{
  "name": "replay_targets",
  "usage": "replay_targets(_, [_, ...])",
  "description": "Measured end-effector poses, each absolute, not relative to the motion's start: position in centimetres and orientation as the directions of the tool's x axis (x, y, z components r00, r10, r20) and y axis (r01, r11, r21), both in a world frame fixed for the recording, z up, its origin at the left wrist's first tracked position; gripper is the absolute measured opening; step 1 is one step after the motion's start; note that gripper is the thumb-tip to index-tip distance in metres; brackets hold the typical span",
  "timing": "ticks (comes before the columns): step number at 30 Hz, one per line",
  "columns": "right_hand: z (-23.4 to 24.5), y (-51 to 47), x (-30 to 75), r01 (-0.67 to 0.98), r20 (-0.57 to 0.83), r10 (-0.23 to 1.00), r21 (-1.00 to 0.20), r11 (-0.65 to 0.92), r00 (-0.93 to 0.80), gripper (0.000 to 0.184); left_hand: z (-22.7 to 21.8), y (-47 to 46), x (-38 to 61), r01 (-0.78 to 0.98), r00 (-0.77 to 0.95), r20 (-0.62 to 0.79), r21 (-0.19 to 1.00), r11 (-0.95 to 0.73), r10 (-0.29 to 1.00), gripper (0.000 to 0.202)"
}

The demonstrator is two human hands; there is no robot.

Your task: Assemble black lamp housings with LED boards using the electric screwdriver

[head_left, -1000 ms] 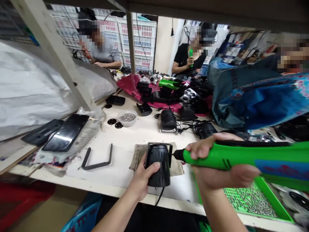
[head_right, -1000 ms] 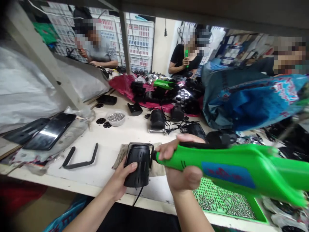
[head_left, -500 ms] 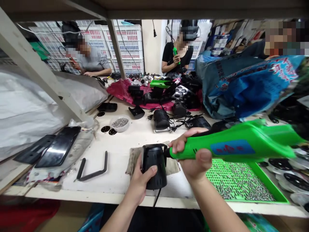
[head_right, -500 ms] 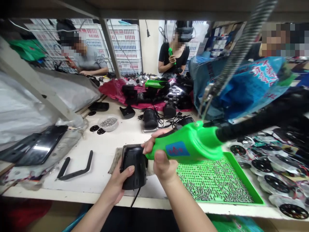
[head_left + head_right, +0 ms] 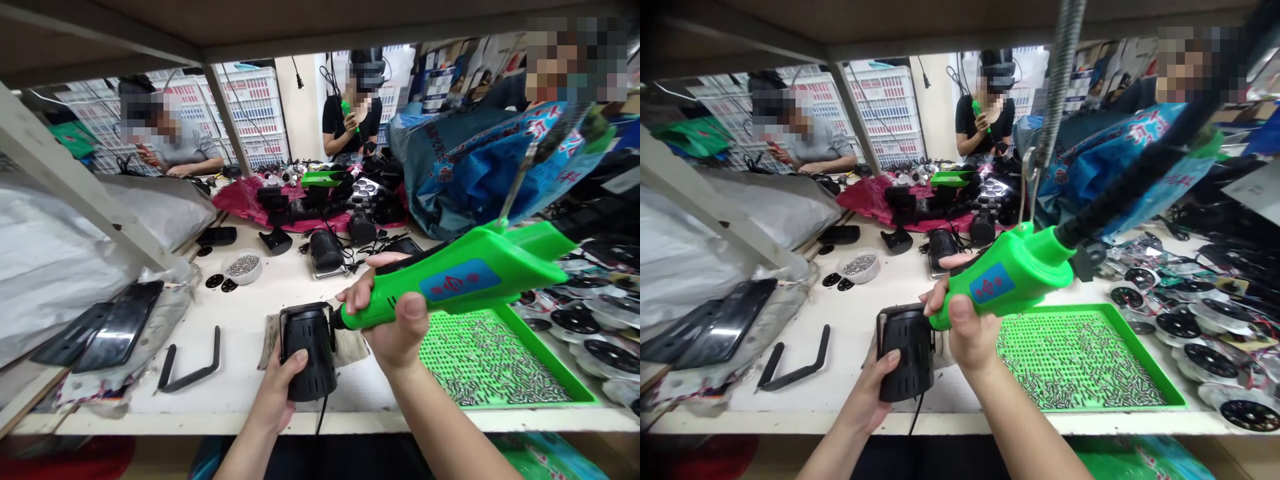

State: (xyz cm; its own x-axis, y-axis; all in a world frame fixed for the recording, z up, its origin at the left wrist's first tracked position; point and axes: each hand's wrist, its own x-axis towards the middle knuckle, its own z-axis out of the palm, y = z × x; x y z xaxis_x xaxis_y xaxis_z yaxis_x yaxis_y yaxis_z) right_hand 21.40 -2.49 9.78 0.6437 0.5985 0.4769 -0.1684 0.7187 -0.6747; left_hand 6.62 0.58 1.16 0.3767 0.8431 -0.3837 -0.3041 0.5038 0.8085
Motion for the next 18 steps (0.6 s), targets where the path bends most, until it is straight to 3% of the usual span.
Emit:
replay_targets(8, [9.8,-2.5,21.2,-0.177,0.507,0.592,-0.647,0.742,0.627,0.044,0.9,0.7,6.7,-0.317,0.388,-0.375,0.803,0.505,0.842,0.066])
replay_targets(12, [9.6,-2.1,21.4,-0.178,0.515,0.602,-0.651,0.738,0.611,0.043,0.6,0.9,6.5,-0.335,0.383,-0.421,0.766,0.548,0.822,0.058])
replay_targets(18, [10.5,-3.1,23.5,-0.014,0.495,0.470,-0.678,0.735,0.731,0.042,0.9,1.5,6.0,-0.417,0.339,-0.568,0.624,0.661,0.750,0.043])
